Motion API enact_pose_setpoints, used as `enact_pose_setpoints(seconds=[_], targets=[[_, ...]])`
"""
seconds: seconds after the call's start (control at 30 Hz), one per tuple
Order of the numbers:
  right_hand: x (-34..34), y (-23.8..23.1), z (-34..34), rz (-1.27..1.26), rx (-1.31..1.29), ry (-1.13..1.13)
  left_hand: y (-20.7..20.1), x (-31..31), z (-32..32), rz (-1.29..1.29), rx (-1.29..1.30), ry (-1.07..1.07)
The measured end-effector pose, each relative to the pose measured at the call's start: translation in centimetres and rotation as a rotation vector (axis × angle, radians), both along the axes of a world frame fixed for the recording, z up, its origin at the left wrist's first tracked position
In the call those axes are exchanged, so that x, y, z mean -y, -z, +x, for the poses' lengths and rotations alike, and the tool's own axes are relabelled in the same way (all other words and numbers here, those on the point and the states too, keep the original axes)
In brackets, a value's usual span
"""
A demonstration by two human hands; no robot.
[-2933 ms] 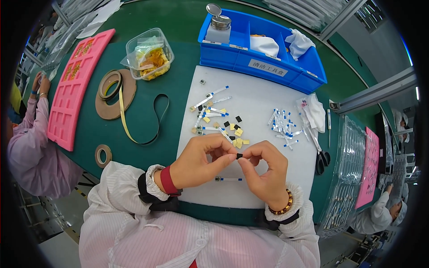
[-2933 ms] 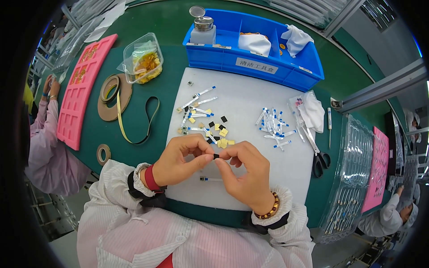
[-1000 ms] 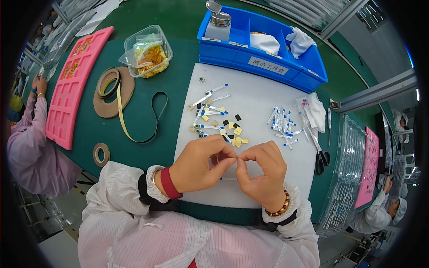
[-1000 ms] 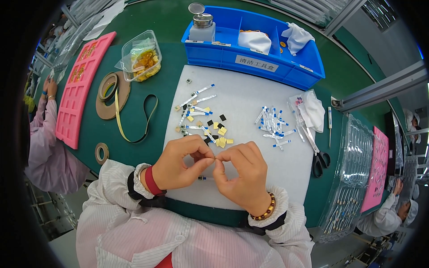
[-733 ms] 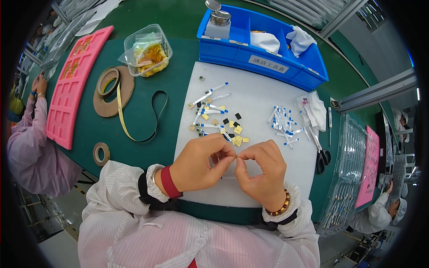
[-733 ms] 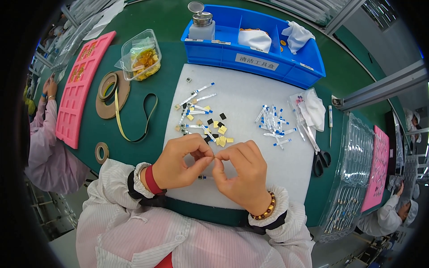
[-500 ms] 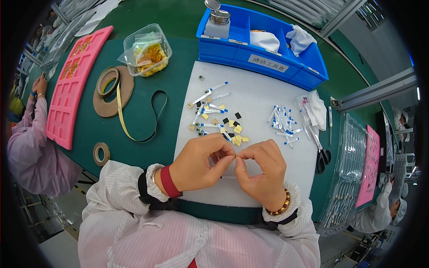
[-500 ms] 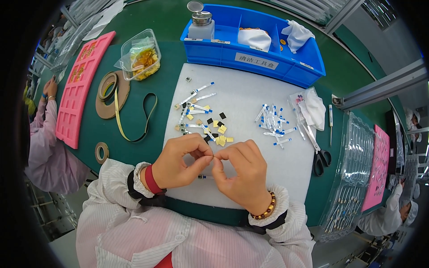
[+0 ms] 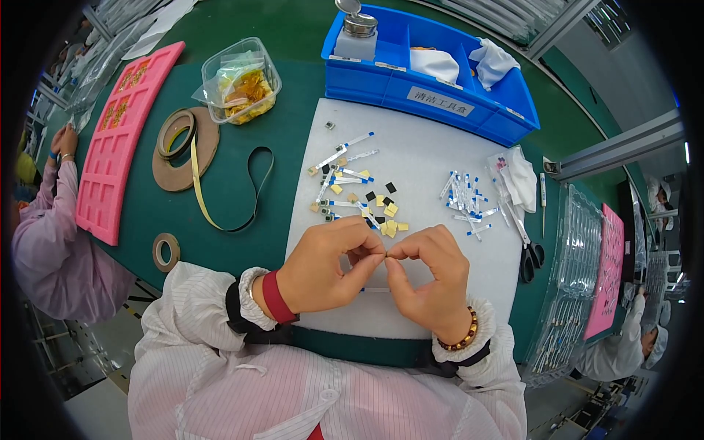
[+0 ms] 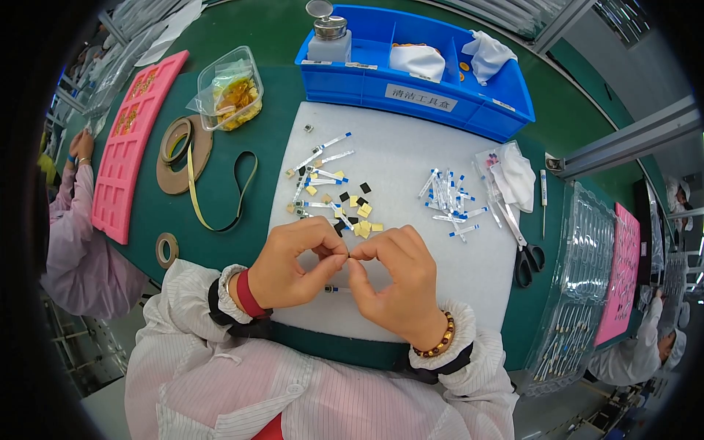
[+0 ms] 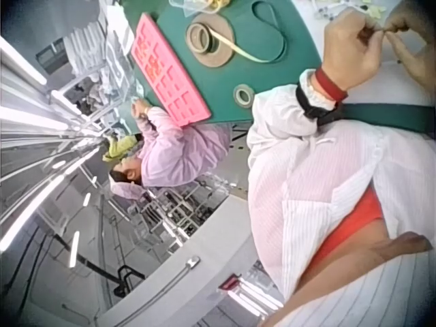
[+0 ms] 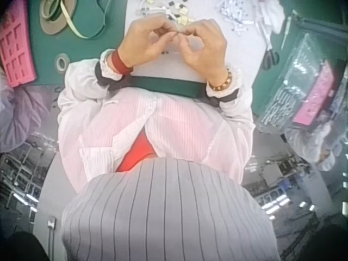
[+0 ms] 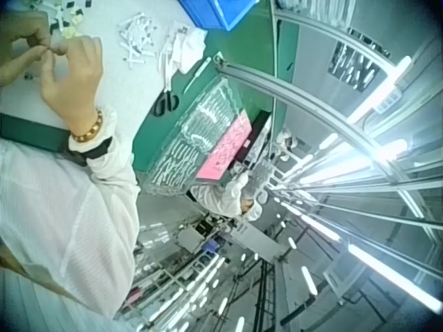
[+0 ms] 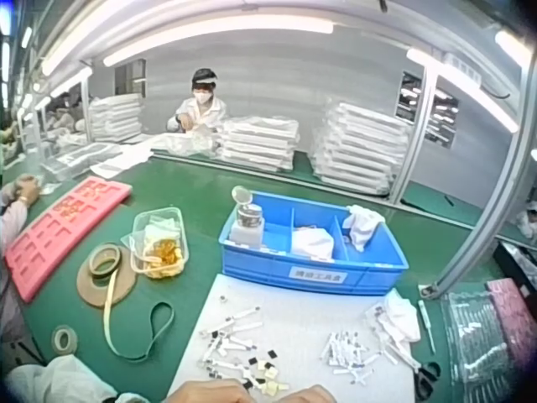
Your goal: Assemble small electronic components by hand at a factory workbench.
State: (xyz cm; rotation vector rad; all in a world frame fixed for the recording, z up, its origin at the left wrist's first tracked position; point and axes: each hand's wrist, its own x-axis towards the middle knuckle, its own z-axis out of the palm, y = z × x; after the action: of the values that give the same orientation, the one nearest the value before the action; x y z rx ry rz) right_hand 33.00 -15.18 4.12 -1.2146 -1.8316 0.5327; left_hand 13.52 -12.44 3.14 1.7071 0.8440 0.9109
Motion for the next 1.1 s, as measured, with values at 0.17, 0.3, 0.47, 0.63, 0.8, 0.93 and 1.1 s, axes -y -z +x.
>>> enact_pose_setpoints(seconds=[0.17,0.3,0.47,0.63,0.8,0.93,1.1], targets=[[0.03,0.29,0.24,0.005,0.010,-0.003,-0.10,-0.08,0.20,0.031,-0.022,0.012],[-0.09,0.28,-0.07,-0.034,-0.006,-0.010,-0.31,-0.02,-0.19,0.032,-0.015,-0.002],[-0.31,0.05,0.04,-0.031,-0.013,-0.016,-0.06,-0.30,0.00,0.033,-0.006,-0.009],[-0.21,0.22,0.00,0.025,0.018,-0.007,-0.10,-0.18,0.03,0.032,-0.014,0.003],[-0.25,0.43,0.32,-0.120,-0.070,-0.022,-0.03,-0.14,-0.04,0.036,-0.014,0.008],[-0.37,0.83,0.64,-0.237,-0.172,-0.053,0.06,-0.13,0.01,0.044,-0.013,0.012],[-0.24,0.96,0.52,-0.295,-0.208,-0.053,0.04,-0.11,0.10,0.040,-0.009,0.007]])
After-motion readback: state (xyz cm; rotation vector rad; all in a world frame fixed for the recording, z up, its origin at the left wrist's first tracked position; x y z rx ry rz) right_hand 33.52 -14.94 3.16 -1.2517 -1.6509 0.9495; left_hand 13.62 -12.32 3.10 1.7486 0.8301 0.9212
